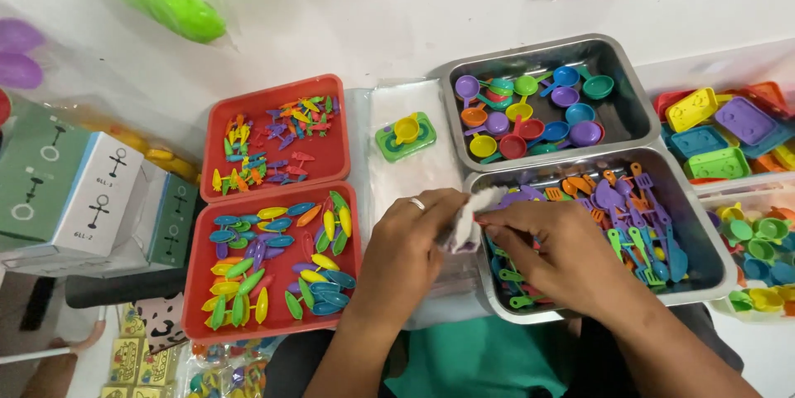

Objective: Cleaning small plastic toy components with a cloth and sorting them into various trays and plastic bags.

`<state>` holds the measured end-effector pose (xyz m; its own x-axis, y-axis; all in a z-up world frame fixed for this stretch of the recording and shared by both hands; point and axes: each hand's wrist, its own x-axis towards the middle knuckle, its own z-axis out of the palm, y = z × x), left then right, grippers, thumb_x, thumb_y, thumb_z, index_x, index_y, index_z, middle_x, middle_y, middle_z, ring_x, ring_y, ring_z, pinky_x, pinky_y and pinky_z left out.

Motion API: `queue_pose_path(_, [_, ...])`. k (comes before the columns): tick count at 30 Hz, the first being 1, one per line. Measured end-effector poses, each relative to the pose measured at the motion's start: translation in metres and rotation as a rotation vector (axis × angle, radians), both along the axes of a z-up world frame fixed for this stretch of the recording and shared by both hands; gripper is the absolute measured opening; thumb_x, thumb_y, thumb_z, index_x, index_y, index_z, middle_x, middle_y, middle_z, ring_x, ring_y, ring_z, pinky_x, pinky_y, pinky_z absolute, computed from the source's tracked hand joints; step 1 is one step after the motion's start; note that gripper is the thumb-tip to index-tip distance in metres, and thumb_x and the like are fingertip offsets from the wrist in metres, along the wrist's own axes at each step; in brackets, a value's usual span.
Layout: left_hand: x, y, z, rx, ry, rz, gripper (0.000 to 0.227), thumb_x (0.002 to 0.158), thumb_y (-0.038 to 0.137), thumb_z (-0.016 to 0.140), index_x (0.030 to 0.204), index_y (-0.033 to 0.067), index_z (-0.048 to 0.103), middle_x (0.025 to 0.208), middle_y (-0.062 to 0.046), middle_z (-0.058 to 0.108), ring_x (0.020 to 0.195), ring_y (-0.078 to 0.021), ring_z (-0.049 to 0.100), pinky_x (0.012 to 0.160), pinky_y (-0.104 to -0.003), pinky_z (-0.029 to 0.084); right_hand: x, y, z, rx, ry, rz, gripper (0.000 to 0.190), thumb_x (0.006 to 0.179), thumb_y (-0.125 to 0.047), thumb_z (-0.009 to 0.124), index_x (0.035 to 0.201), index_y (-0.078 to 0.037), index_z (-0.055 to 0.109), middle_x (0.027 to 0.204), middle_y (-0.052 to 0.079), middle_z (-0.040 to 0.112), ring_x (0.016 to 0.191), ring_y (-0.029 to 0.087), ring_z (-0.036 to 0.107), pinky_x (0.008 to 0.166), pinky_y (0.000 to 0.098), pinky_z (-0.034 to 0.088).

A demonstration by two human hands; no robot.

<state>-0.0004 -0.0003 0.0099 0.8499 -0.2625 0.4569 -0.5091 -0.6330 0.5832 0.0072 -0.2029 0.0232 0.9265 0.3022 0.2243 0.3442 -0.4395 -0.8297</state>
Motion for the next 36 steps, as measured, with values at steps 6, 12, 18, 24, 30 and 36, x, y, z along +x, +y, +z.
queue_pose_path(6, [-0.001,-0.012,-0.015,0.393,-0.151,-0.196,0.032,0.090,0.009,0.062,0.120,0.0003,0.068,0.102,-0.010,0.066,0.084,-0.0245,0.060,0.082,-0.037,0.045,-0.004,-0.013,-0.007,-0.351,0.041,0.008,0.004,0.073,-0.009,0.068,0.073,-0.009,0.072,0.058,0.004,0.071,0.045,0.024,0.060,0.050,0.0345,0.050])
queue_pose_path(12, [-0.004,-0.005,0.007,0.238,-0.225,-0.129,0.041,0.083,0.007,0.070,0.123,0.0064,0.068,0.112,-0.003,0.070,0.093,-0.0195,0.065,0.085,-0.036,0.048,-0.009,-0.005,0.000,-0.048,0.045,-0.064,0.012,0.074,-0.002,0.068,0.082,-0.004,0.077,0.065,0.002,0.075,0.048,0.016,0.061,0.049,0.0281,0.050])
queue_pose_path(18, [-0.010,-0.014,-0.025,-0.347,-0.196,0.108,0.037,0.066,-0.004,0.064,0.103,-0.0025,0.070,0.104,-0.013,0.073,0.078,-0.0261,0.066,0.072,-0.035,0.056,-0.015,0.014,-0.005,0.186,-0.021,-0.031,0.019,0.074,0.006,0.065,0.088,0.000,0.075,0.071,0.004,0.077,0.055,0.013,0.062,0.053,0.0242,0.049])
queue_pose_path(24, [-0.007,-0.046,-0.061,-1.126,0.363,0.109,0.016,0.094,0.003,0.060,0.101,-0.0075,0.070,0.090,-0.011,0.073,0.078,-0.0123,0.063,0.068,-0.025,0.051,-0.014,0.023,-0.036,0.121,-0.184,-0.090,0.014,0.076,0.001,0.071,0.089,0.000,0.077,0.067,0.006,0.074,0.048,0.016,0.058,0.048,0.0283,0.046])
queue_pose_path(30, [-0.010,-0.031,-0.028,-0.635,0.121,0.024,0.013,0.083,-0.004,0.064,0.096,-0.0036,0.066,0.081,-0.012,0.067,0.064,-0.0184,0.056,0.058,-0.033,0.046,-0.004,0.007,-0.036,0.034,-0.210,-0.088,0.005,0.071,-0.004,0.077,0.076,-0.002,0.077,0.049,0.005,0.059,0.039,0.015,0.042,0.040,0.0294,0.034])
queue_pose_path(36, [-0.004,-0.011,0.009,-0.363,0.085,0.091,0.036,0.099,0.020,0.065,0.066,0.0059,0.059,0.048,-0.010,0.052,0.043,-0.0213,0.050,0.046,-0.032,0.044,0.005,0.002,-0.020,0.278,-0.186,-0.039,0.020,0.081,0.000,0.077,0.101,0.000,0.077,0.067,0.011,0.072,0.060,0.019,0.068,0.064,0.0373,0.060])
